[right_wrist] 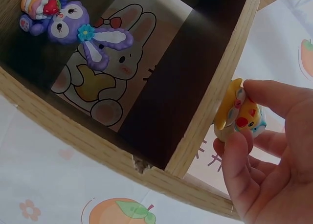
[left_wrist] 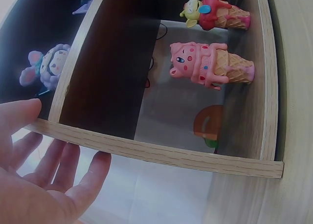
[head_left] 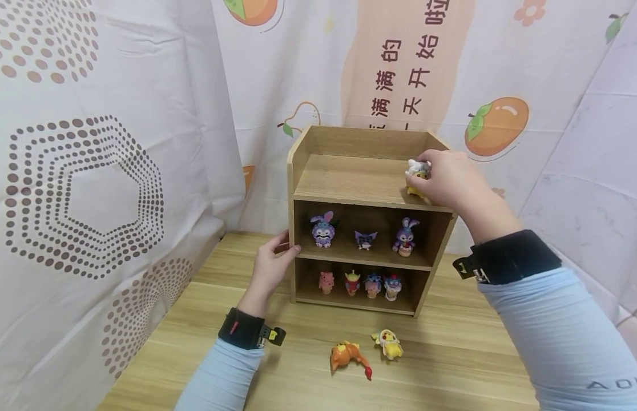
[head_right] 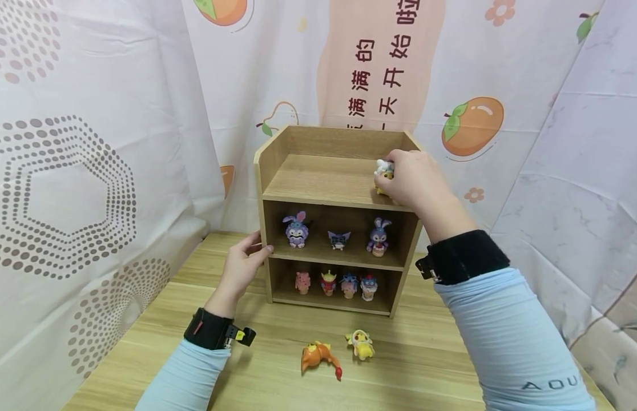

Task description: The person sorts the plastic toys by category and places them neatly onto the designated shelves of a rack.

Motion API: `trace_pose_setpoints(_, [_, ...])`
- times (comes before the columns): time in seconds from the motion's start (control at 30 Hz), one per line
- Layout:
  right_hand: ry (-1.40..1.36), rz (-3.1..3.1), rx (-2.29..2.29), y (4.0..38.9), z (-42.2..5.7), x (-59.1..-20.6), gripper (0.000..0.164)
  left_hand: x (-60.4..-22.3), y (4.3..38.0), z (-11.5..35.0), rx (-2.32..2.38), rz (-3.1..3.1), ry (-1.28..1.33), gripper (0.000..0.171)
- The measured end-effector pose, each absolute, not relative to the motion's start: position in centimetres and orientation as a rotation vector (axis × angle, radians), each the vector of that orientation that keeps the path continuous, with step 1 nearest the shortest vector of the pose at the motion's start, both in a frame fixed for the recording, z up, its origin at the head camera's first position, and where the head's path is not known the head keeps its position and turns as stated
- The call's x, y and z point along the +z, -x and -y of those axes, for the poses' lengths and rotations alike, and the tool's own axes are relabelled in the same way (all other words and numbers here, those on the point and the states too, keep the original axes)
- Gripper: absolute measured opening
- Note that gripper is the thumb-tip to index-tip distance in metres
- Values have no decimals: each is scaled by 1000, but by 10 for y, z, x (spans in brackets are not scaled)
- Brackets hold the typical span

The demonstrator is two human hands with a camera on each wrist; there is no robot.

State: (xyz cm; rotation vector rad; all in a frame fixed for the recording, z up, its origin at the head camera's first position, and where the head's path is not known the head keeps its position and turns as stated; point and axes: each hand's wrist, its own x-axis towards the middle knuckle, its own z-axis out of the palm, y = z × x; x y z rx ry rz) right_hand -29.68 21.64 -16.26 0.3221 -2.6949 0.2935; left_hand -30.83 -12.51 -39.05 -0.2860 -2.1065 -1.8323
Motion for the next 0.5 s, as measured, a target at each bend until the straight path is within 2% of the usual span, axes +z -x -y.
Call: trace_pose_setpoints(0.5, [-352,2664,266,297,-217,-164,51,-390,308,123,-1839,2099,282,53])
